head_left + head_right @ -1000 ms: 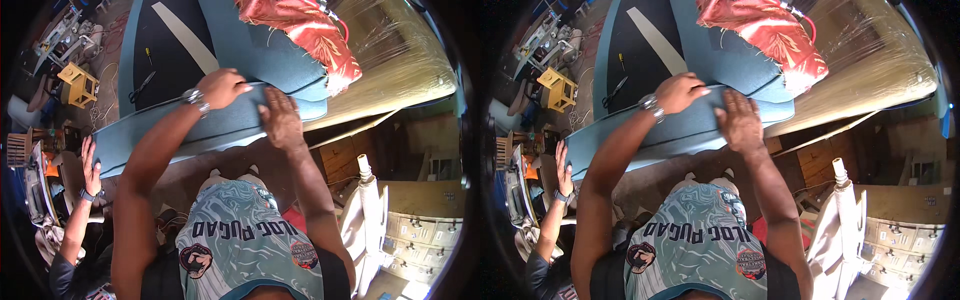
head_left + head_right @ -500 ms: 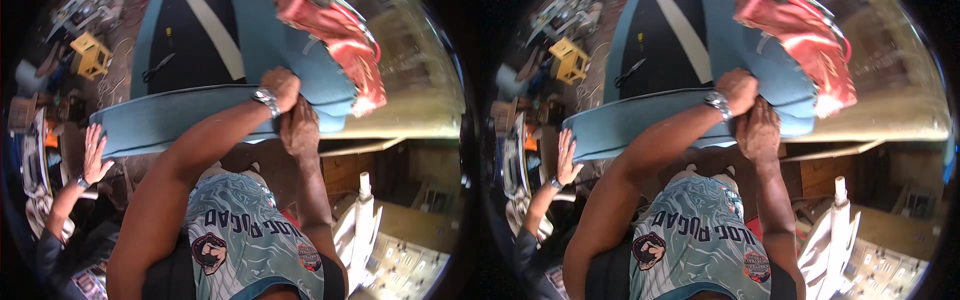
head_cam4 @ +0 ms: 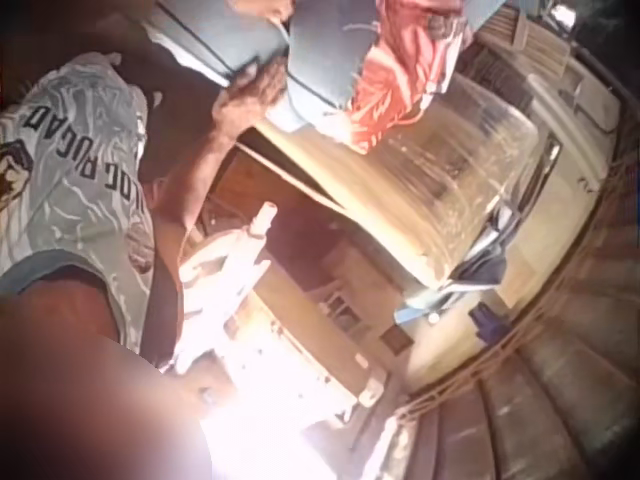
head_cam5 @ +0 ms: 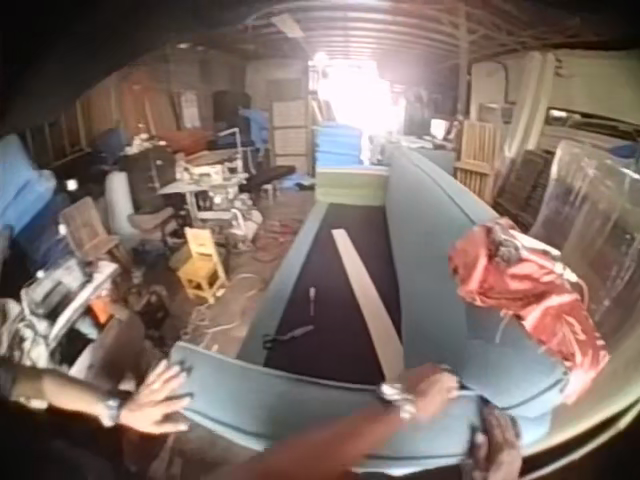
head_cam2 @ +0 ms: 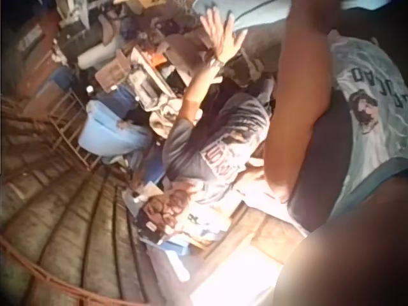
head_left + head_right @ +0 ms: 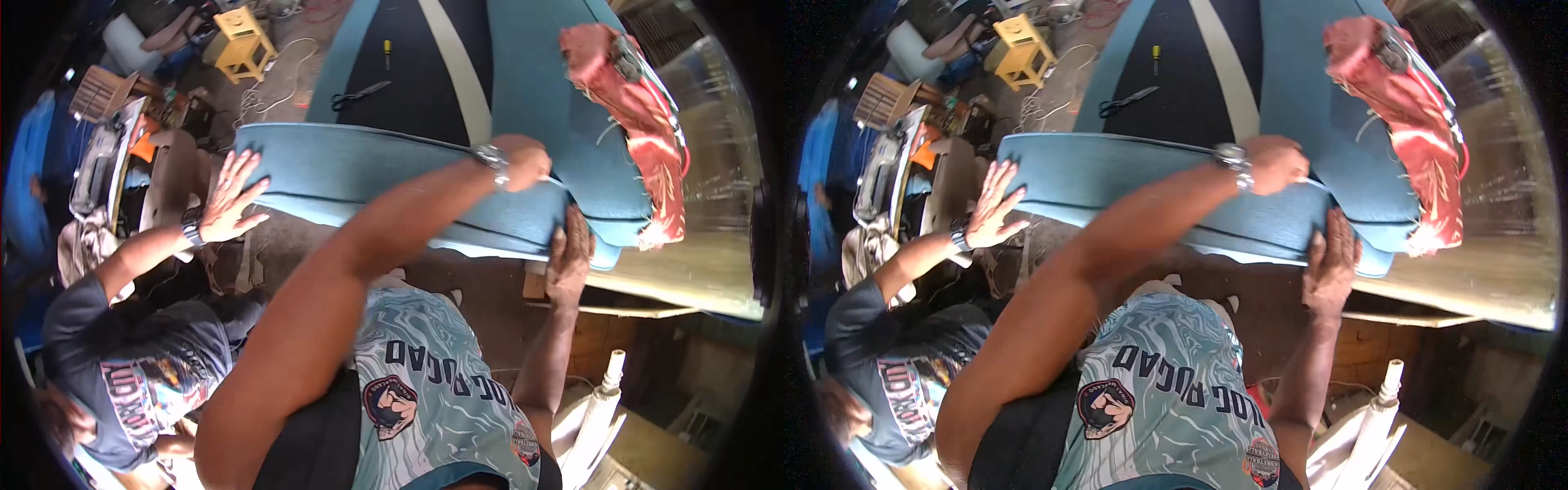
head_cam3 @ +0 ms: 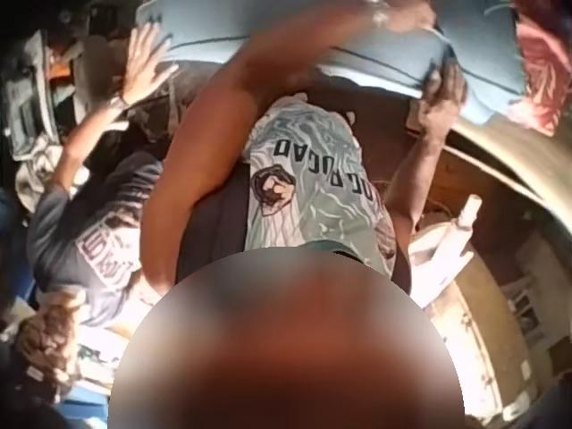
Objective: The recorder is attaching fabric to the arm of a sofa using a pneumatic staple gun.
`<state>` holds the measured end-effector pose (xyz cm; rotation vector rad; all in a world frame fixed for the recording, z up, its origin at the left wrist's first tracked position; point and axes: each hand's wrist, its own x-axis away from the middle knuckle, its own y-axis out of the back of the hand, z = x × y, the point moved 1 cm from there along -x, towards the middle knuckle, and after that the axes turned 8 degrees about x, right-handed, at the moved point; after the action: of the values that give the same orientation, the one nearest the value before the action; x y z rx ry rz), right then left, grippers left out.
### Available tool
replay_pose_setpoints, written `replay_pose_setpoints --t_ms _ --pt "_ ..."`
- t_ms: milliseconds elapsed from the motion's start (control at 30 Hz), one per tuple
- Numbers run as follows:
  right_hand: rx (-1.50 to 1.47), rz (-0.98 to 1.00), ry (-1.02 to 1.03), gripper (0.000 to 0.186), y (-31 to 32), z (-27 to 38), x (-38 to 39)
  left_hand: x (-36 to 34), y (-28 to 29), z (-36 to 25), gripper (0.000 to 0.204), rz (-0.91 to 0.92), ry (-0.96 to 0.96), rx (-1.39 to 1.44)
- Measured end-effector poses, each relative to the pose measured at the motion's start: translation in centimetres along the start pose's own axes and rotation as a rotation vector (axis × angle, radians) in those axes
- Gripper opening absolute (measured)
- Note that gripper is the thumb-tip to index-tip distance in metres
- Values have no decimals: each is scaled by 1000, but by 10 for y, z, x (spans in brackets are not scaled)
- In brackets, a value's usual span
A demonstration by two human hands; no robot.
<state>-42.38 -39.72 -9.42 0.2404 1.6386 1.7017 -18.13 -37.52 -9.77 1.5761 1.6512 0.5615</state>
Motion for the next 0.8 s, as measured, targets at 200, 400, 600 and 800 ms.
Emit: replay_pose_setpoints --t_ms 200,400,600,800 --pt "1 -230 103 25 -2 16 -11 235 136 63 10 -314 206 -137" --pt "-107 11 380 31 -27 121 -68 321 198 59 19 -394 565 116" --pt "-290 228 555 22 -66 222 -127 269 160 68 14 -359 287 -57" --pt "-414 111 601 15 -79 206 -130 269 153 63 10 -421 288 -86"
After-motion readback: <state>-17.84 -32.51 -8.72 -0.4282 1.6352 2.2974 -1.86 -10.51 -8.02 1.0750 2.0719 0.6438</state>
